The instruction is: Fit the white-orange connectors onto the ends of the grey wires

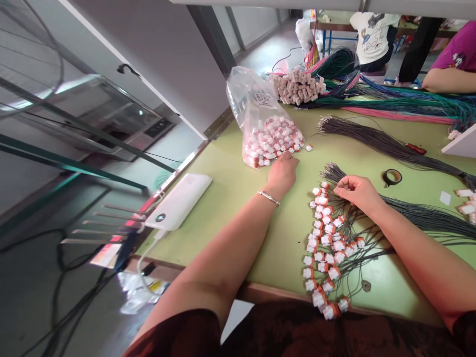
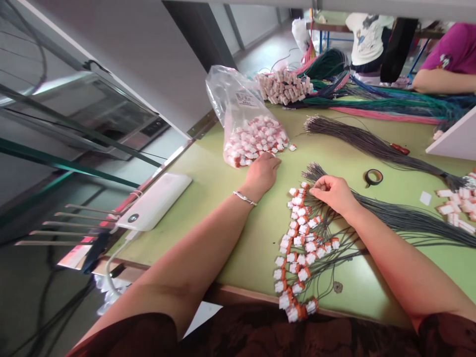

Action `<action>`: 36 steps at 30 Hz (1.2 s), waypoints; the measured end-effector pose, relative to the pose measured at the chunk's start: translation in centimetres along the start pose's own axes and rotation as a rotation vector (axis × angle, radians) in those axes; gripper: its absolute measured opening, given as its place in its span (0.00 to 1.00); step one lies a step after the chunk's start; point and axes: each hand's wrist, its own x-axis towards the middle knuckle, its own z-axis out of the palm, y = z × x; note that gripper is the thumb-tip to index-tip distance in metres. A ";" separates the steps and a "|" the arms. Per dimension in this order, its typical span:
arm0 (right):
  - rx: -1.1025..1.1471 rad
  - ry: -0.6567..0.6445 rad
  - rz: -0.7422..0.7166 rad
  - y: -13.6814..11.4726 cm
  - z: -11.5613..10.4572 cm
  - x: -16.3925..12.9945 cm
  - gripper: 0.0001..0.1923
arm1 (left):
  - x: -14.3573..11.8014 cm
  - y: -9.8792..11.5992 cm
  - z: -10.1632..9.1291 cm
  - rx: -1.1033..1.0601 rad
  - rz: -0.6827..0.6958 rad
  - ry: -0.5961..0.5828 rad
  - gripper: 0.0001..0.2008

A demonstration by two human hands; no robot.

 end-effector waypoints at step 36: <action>-0.151 0.202 -0.214 0.6 1.5 -0.3 0.07 | -3.6 6.2 -0.7 -1.706 -0.483 -0.495 0.06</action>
